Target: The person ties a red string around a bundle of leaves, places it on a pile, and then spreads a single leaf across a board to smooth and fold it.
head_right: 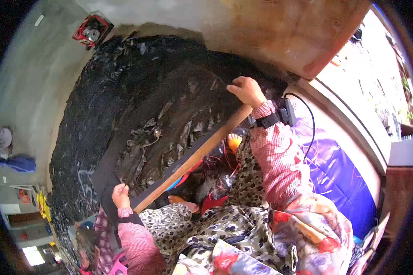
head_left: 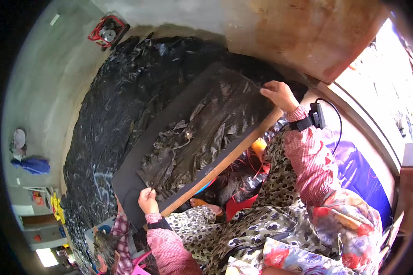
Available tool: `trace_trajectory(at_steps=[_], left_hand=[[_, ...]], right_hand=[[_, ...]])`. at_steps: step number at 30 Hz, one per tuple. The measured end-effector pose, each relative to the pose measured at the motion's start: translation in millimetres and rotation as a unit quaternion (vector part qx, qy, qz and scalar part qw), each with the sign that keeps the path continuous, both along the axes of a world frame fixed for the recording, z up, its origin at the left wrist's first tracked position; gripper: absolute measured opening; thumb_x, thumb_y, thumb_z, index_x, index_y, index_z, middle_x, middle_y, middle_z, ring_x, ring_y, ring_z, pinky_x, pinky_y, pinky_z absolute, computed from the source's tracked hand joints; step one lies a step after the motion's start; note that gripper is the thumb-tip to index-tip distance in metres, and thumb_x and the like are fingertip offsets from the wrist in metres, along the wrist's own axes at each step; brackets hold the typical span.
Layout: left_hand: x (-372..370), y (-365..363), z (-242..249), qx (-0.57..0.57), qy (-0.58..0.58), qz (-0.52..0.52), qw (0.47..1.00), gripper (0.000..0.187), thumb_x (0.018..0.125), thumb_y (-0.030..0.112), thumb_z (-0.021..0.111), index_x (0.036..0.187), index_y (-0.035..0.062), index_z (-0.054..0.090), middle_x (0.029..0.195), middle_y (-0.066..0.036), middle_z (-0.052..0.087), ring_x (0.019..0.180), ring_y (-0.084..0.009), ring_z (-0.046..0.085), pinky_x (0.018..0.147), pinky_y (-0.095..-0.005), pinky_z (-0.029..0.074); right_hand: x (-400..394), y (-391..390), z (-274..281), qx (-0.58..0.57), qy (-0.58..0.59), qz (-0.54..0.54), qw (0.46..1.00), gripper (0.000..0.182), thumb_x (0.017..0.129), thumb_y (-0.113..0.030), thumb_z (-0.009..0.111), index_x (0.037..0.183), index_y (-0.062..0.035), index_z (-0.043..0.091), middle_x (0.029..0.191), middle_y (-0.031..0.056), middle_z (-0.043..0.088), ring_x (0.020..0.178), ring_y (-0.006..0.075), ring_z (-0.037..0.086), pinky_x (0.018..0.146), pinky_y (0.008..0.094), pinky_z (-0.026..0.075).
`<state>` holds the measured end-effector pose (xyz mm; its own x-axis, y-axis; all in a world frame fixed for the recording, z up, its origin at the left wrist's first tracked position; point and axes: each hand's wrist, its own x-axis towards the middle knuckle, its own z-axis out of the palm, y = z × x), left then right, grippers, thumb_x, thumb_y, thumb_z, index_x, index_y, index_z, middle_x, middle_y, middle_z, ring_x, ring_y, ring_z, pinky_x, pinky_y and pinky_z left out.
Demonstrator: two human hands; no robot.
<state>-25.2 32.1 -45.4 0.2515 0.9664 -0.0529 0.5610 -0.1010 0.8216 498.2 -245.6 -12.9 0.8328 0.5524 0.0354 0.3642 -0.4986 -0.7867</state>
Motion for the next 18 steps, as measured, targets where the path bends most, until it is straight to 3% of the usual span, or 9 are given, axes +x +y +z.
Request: trace_trajectory(at_steps=[5, 11, 12, 13, 15, 16, 17, 18], left_hand=[[-5, 2, -5, 0.003, -0.004, 0.011, 1.0, 0.015, 0.076, -0.008, 0.064, 0.09, -0.0013, 0.064, 0.083, -0.005, 0.066, 0.076, -0.0123, 0.061, 0.073, -0.025, 0.049], [-5, 9, -3, -0.002, 0.006, 0.027, 1.0, 0.016, 0.076, -0.009, 0.064, 0.091, -0.0015, 0.064, 0.081, -0.005, 0.066, 0.073, -0.0113, 0.06, 0.07, -0.0243, 0.049], [-7, 14, -3, -0.028, 0.039, 0.022, 0.999, 0.022, 0.076, -0.008, 0.064, 0.097, -0.0017, 0.062, 0.09, -0.009, 0.065, 0.082, -0.017, 0.061, 0.077, -0.0284, 0.049], [2, 6, 7, -0.026, 0.039, 0.019, 0.999, 0.022, 0.076, -0.008, 0.064, 0.097, -0.0017, 0.062, 0.09, -0.009, 0.065, 0.082, -0.017, 0.061, 0.077, -0.0284, 0.049], [37, -29, 49, 0.181, 0.211, 0.016, 0.96, 0.031, 0.074, -0.007, 0.063, 0.105, -0.001, 0.059, 0.102, -0.015, 0.059, 0.096, -0.0259, 0.057, 0.086, -0.035, 0.045], [53, -44, 66, 0.243, 0.183, -0.041, 0.952, 0.038, 0.073, -0.005, 0.063, 0.11, 0.0002, 0.056, 0.111, -0.018, 0.052, 0.105, -0.0323, 0.051, 0.091, -0.04, 0.041], [79, -63, 85, 0.298, 0.15, -0.094, 0.938, 0.034, 0.074, -0.003, 0.063, 0.107, 0.0004, 0.058, 0.108, -0.016, 0.055, 0.103, -0.0314, 0.053, 0.09, -0.0399, 0.042], [109, -89, 105, 0.288, 0.106, -0.153, 0.939, 0.026, 0.076, -0.001, 0.062, 0.102, 0.0005, 0.061, 0.105, -0.015, 0.058, 0.101, -0.0305, 0.055, 0.091, -0.0392, 0.042]], right_hand=[[-8, -12, 2, 0.008, -0.029, 0.012, 0.999, 0.03, 0.07, -0.024, 0.07, 0.088, 0.0004, 0.068, 0.079, 0.0192, 0.066, 0.077, 0.0293, 0.067, 0.07, 0.0344, 0.052], [-16, -24, 6, -0.038, -0.085, 0.028, 0.995, 0.02, 0.068, -0.019, 0.068, 0.077, -0.0012, 0.068, 0.073, 0.0187, 0.064, 0.071, 0.0336, 0.064, 0.065, 0.0378, 0.052], [-19, -23, 7, -0.016, -0.085, -0.006, 0.996, 0.02, 0.07, -0.02, 0.068, 0.078, -0.0015, 0.067, 0.073, 0.0182, 0.064, 0.071, 0.0341, 0.064, 0.065, 0.0381, 0.052], [-21, -22, 9, -0.014, -0.085, -0.009, 0.996, 0.02, 0.07, -0.02, 0.068, 0.078, -0.0015, 0.067, 0.073, 0.0182, 0.064, 0.071, 0.0341, 0.064, 0.065, 0.0381, 0.052], [-24, -21, 9, -0.048, -0.072, 0.018, 0.996, 0.02, 0.072, -0.02, 0.067, 0.08, -0.0018, 0.068, 0.076, 0.0194, 0.064, 0.072, 0.0348, 0.064, 0.066, 0.0387, 0.051], [-22, -22, 7, -0.034, -0.087, 0.038, 0.995, 0.023, 0.074, -0.023, 0.068, 0.081, -0.0005, 0.068, 0.071, 0.0156, 0.065, 0.065, 0.0287, 0.064, 0.062, 0.0359, 0.051], [-20, -24, 12, -0.033, -0.087, 0.038, 0.995, 0.023, 0.074, -0.023, 0.068, 0.081, -0.0005, 0.068, 0.071, 0.0156, 0.065, 0.065, 0.0287, 0.064, 0.062, 0.0359, 0.051], [-18, -27, 21, 0.011, 0.042, 0.031, 0.999, 0.027, 0.076, -0.026, 0.069, 0.081, 0.0011, 0.067, 0.068, 0.0119, 0.064, 0.062, 0.0233, 0.061, 0.06, 0.0337, 0.049]])
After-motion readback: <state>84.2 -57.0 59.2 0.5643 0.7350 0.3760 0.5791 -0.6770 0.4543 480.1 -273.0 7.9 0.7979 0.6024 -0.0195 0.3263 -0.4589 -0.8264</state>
